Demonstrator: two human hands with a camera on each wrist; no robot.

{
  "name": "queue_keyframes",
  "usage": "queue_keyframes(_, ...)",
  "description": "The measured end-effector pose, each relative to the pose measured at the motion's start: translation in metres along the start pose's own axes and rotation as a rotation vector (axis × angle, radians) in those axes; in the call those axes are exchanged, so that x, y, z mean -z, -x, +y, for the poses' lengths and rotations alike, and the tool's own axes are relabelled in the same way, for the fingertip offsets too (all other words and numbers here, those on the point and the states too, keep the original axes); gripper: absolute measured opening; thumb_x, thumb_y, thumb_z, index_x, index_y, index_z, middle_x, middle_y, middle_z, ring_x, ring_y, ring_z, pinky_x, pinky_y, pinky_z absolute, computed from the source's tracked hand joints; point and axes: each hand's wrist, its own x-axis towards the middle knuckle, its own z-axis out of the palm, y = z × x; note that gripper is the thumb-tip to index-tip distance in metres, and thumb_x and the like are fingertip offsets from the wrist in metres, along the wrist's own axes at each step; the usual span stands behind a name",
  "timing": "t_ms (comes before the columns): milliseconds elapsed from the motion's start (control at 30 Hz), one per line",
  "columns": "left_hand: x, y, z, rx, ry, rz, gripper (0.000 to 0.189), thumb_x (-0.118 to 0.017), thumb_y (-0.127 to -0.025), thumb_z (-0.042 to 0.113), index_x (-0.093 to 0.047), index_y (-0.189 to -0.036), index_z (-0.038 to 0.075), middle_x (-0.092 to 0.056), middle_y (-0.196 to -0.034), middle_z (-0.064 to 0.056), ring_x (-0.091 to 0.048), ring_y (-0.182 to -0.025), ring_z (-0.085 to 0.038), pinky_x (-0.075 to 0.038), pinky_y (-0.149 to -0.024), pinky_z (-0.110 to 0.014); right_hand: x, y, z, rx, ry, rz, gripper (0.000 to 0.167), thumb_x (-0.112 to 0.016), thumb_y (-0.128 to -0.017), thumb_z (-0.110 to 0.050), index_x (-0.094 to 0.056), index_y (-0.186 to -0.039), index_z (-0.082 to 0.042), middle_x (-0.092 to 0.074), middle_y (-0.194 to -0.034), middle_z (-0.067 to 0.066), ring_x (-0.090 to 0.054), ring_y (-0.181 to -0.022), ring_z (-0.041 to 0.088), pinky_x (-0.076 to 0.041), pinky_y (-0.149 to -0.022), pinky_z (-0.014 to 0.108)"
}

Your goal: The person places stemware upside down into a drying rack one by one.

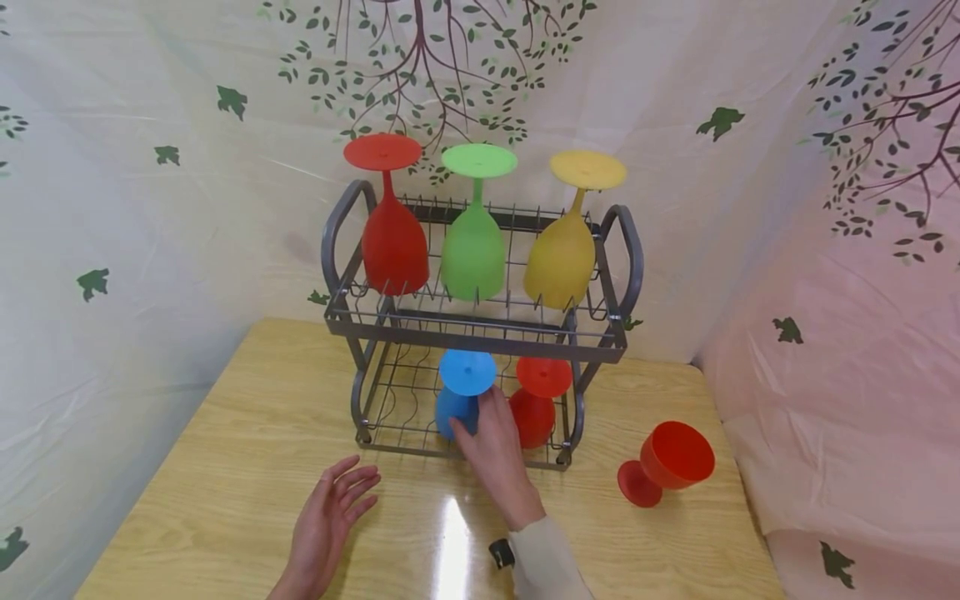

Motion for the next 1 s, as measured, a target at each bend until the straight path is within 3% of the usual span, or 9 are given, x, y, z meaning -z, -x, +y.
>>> queue_keyframes(733,-0.002,-0.001,-0.002,0.009,0.003,-0.027,0.049,-0.021,-0.115,0.04,-0.045,-0.143,0.009,-0.067,-0.13,-0.001,-0.059,-0.129,-0.025,-0.051,-0.106,-0.036,-0.005,-0.002,0.008,-0.04,0.007,-0.02,0.082,-0.085,-0.085,-0.004,-0.039,-0.153,-0.009,-0.047,-0.155,0.016,-0.048,-0.141,0.038,-0.044,-0.11,0.059)
queue_keyframes(1000,-0.002,-0.002,-0.003,-0.05,0.011,-0.057,0.044,-0.02,-0.116,0.034,-0.048,-0.142,0.013,-0.066,-0.132,-0.004,-0.06,-0.127,-0.022,-0.052,-0.105,-0.034,0.002,0.015,0.007,0.01,-0.016,0.022,0.076,-0.082,-0.091,-0.017,-0.041,-0.155,-0.009,-0.047,-0.156,0.013,-0.045,-0.144,0.034,-0.043,-0.112,0.058)
